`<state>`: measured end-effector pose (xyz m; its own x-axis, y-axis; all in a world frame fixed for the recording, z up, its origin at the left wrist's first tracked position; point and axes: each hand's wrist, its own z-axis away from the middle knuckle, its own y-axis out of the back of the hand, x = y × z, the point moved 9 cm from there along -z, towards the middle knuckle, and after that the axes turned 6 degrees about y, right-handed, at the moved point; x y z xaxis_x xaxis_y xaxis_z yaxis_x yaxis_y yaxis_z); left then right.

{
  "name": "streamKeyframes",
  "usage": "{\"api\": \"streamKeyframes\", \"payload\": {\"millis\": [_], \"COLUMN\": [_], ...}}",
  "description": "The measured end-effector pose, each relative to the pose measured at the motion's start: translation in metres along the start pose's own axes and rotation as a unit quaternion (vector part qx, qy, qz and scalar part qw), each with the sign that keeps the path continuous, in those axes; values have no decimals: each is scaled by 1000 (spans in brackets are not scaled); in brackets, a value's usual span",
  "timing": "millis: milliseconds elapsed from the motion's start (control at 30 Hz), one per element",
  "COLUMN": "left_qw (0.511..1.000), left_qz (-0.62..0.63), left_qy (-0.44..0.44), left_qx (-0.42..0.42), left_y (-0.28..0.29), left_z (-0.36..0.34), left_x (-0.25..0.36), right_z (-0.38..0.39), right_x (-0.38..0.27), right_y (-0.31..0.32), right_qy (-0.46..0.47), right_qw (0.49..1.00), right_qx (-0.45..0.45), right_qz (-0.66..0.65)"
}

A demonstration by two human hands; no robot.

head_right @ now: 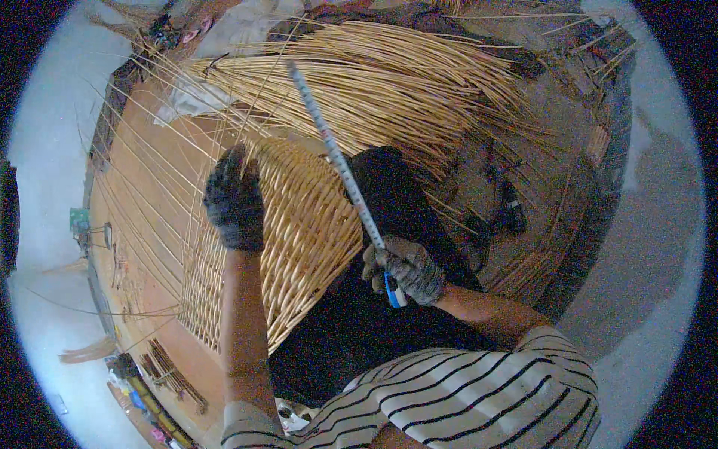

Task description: The recorder is weaving a basket, using a measuring tape to check dimensions and clippers to trim the reeds.

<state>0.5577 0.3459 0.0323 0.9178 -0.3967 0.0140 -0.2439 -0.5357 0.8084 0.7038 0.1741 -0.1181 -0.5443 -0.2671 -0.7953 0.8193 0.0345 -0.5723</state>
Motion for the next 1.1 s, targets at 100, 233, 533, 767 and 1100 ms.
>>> {"api": "streamKeyframes", "payload": {"millis": [100,233,533,767,1100], "left_qw": [994,989,964,931,806], "left_qz": [-93,-80,-59,280,487], "left_qy": [53,105,256,212,265], "left_qx": [-20,-68,-39,96,206], "left_y": [-22,-40,-23,107,140], "left_z": [-5,-15,-16,1,148], "left_x": [-10,-15,-13,-15,-175], "right_z": [-3,-4,-4,-81,-99], "right_x": [-1,-3,-15,-108,-35], "right_y": [-6,-2,5,67,-52], "right_qy": [-4,24,28,246,88], "right_qw": [997,995,997,958,941], "right_qx": [-28,-20,64,89,-127], "right_qz": [70,92,34,115,300]}}
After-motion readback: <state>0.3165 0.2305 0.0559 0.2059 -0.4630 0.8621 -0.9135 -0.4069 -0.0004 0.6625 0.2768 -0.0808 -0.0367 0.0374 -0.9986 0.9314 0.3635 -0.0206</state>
